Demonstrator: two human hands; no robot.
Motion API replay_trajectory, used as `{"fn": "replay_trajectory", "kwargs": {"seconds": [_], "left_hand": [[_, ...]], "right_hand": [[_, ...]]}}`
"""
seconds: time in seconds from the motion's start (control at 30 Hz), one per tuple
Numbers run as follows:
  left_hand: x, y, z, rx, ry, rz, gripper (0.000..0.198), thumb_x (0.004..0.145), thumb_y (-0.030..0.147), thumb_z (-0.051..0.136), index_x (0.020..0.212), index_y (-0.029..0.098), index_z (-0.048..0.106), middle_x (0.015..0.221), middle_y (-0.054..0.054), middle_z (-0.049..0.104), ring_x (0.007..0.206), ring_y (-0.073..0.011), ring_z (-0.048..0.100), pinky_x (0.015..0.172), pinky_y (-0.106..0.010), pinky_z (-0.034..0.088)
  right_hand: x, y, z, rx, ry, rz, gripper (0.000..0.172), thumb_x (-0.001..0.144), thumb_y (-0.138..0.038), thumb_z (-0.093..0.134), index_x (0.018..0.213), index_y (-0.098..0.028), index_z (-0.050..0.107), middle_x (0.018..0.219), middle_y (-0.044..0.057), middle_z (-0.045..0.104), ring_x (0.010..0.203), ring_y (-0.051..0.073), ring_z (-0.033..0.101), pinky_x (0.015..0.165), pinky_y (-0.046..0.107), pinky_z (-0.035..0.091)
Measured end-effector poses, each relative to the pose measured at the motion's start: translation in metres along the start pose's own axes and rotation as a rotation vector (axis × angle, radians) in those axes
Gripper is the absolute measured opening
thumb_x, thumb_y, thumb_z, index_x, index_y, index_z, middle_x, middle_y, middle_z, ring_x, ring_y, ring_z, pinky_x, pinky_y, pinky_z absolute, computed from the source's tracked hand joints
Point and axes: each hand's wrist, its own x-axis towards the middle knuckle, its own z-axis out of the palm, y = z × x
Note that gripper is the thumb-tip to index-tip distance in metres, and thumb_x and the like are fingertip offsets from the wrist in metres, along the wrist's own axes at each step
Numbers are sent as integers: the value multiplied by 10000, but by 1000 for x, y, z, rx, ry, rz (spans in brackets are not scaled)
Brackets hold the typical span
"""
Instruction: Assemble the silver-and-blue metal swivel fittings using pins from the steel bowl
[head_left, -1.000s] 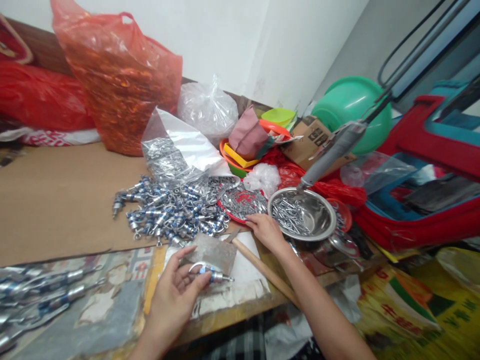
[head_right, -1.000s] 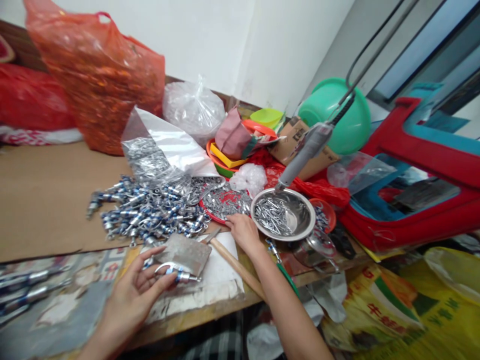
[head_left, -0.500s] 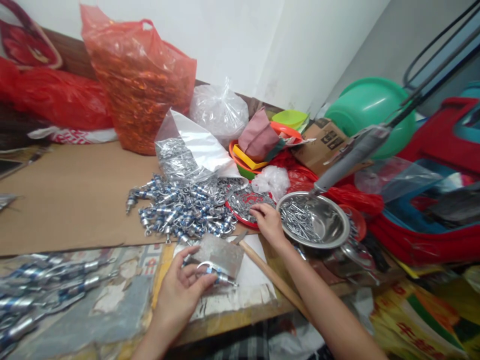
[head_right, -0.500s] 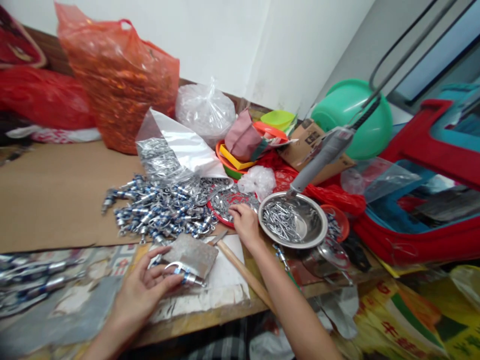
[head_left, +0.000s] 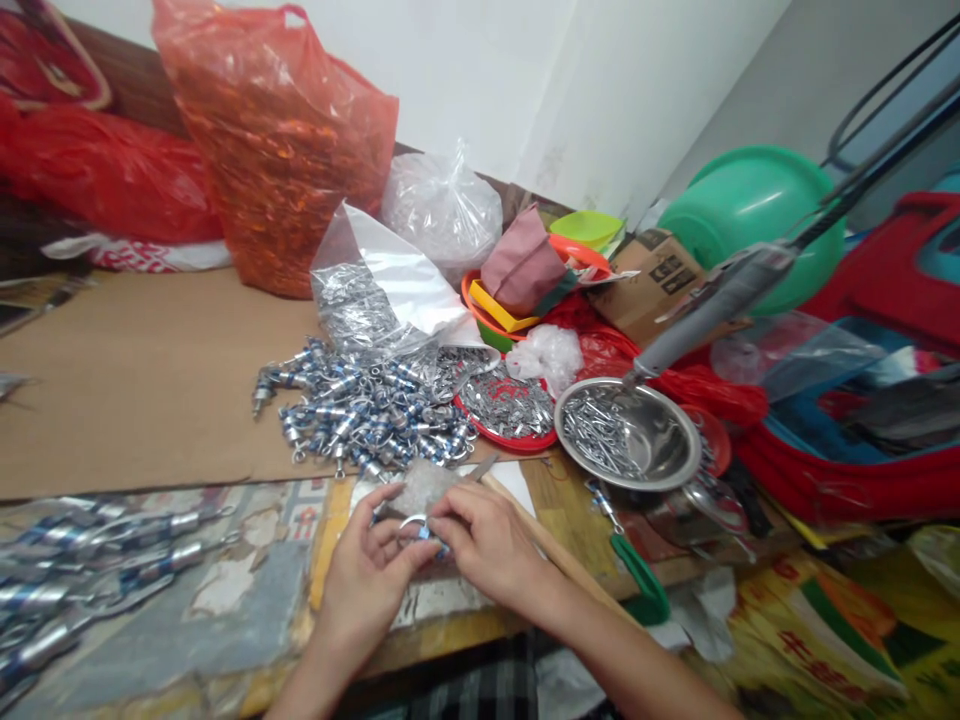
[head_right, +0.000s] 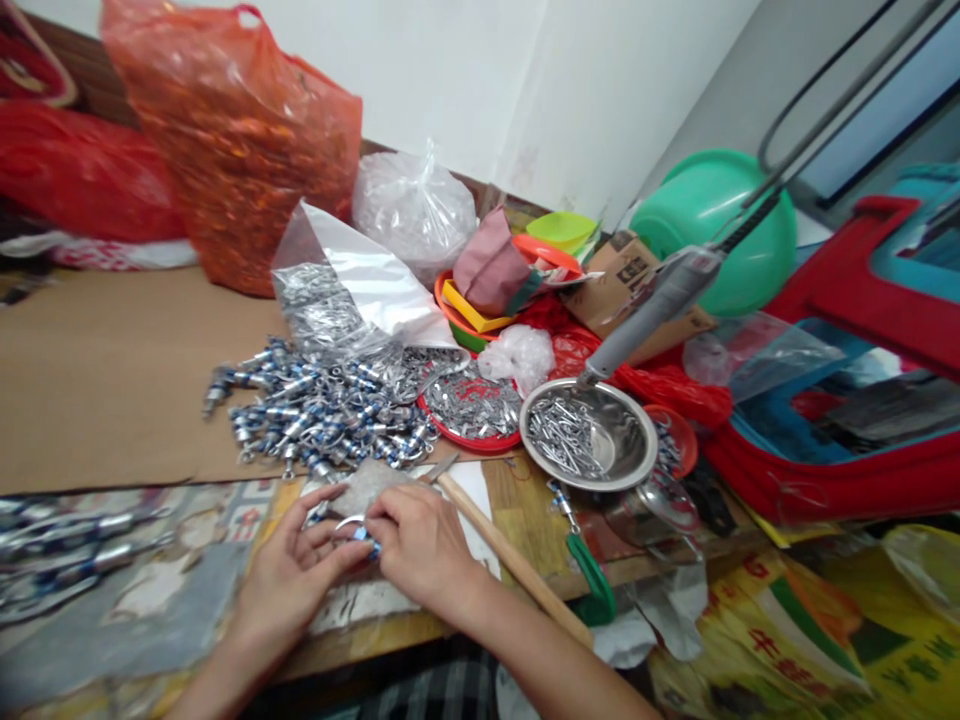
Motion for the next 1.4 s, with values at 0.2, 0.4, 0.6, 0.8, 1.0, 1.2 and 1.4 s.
{"fn": "replay_trajectory", "kwargs": {"seconds": [0.2, 0.4, 0.6, 0.8, 1.0, 1.2, 1.4], "left_hand": [[0, -1, -1, -9, 2, 5, 631, 562, 193, 709, 1102, 167, 385, 593, 41, 620, 604, -130, 624, 599, -243, 511], [1, -3, -1, -48, 17, -40, 694, 511, 206, 741, 1111, 179, 393, 595, 46, 623, 588, -149, 632, 602, -296, 537], [2, -4, -1, -40, 57, -45, 735, 474, 214, 761, 1113, 169, 401, 579, 34, 630, 602, -175, 645, 609, -315, 541], [3, -4, 1, -32, 51, -43, 746, 474, 216, 765, 1121, 170, 396, 579, 33, 633, 599, -181, 648, 606, -323, 541], [2, -1, 4, -25, 69, -40, 775, 482, 212, 763, 1149, 176, 370, 561, 28, 650, 559, -166, 645, 577, -289, 538], [2, -1, 3, -6, 74, -40, 802, 491, 222, 760, 1181, 182, 353, 551, 35, 647, 554, -173, 651, 588, -299, 537], [1, 0, 3, 31, 86, -48, 725, 496, 258, 753, 1139, 181, 428, 587, 19, 673, 607, -178, 659, 623, -293, 534]], "right_hand": [[4, -3, 3, -34, -63, 28, 146, 775, -142, 498, 801, -223, 616, 739, -8, 653, 700, 143, 583, 604, 221, 373], [-22, 41, -13, 107, 291, 178, 202, 833, -269, 428, 969, -181, 548, 889, 44, 618, 799, 157, 575, 698, 247, 435], [-66, 90, -19, -248, 46, 279, 292, 786, -296, 489, 1043, -165, 538, 901, 88, 588, 857, 231, 578, 736, 348, 466], [-63, 53, -41, -98, 149, 62, 326, 816, -221, 489, 1141, -197, 479, 1031, 69, 578, 930, 181, 562, 776, 274, 463], [-71, 30, -53, -178, 98, -206, 491, 835, -100, 415, 1285, -289, 364, 956, 38, 609, 791, 147, 590, 680, 244, 470], [-83, 36, -38, -228, 94, -161, 482, 831, -93, 392, 1281, -264, 387, 870, 54, 621, 723, 153, 596, 616, 248, 478], [-86, 62, -30, 31, 195, 124, 388, 811, -223, 485, 1199, -230, 499, 1037, 50, 624, 914, 176, 594, 785, 276, 484]]}}
